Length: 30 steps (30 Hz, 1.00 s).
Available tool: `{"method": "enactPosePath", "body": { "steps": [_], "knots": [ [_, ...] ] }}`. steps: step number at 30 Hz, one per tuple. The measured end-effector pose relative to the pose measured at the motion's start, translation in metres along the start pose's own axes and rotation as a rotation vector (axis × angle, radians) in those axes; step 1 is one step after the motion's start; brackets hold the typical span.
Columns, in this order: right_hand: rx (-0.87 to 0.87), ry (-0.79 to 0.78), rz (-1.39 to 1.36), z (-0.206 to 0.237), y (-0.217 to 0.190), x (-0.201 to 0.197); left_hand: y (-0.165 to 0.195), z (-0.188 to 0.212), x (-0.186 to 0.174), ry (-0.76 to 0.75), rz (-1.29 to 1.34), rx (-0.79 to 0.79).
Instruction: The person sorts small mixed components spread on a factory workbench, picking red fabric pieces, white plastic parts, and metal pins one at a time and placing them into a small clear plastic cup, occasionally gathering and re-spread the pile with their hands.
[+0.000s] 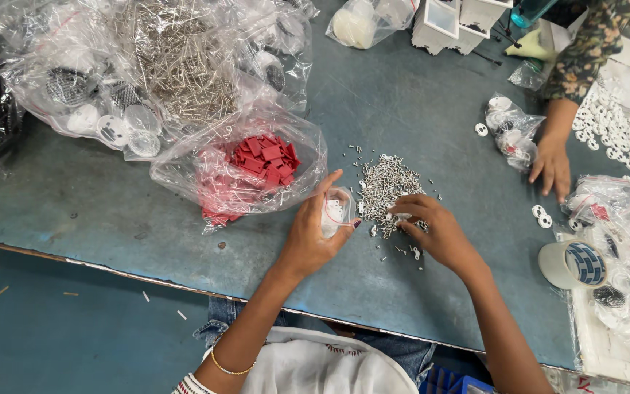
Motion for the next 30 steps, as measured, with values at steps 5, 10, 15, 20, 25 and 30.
{"method": "enactPosePath", "body": {
  "steps": [5,10,15,20,25,30],
  "knots": [
    [0.06,0.038,-0.085,-0.003,-0.001,-0.003,0.002,-0.001,0.0,-0.005,0.004,-0.007],
    [0.103,-0.028,-0.083,-0.002,-0.011,-0.008,0.004,0.001,-0.001,-0.01,-0.013,-0.009],
    [-0.046,-0.085,-0.072,-0.002,-0.018,-0.01,0.004,0.0,-0.001,-0.017,0.001,-0.02],
    [-0.076,-0.034,0.006,-0.002,-0.012,-0.007,0.005,-0.001,0.0,-0.016,0.001,-0.021],
    [0.004,0.026,-0.011,-0.001,-0.002,-0.004,0.005,-0.002,0.0,-0.016,0.016,-0.014],
    [-0.01,0.089,-0.022,0.001,0.0,-0.004,0.005,-0.001,0.0,-0.011,-0.018,-0.007]
  ]
}}
Point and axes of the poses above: each hand's wrist, its own z-axis away from the middle knuckle, its own x-axis out of the palm, y = z × x, the point moved 3 cm from there along -z, towards the middle knuckle, and after that the axes turned 4 degrees about -y, right-handed, at the moved point
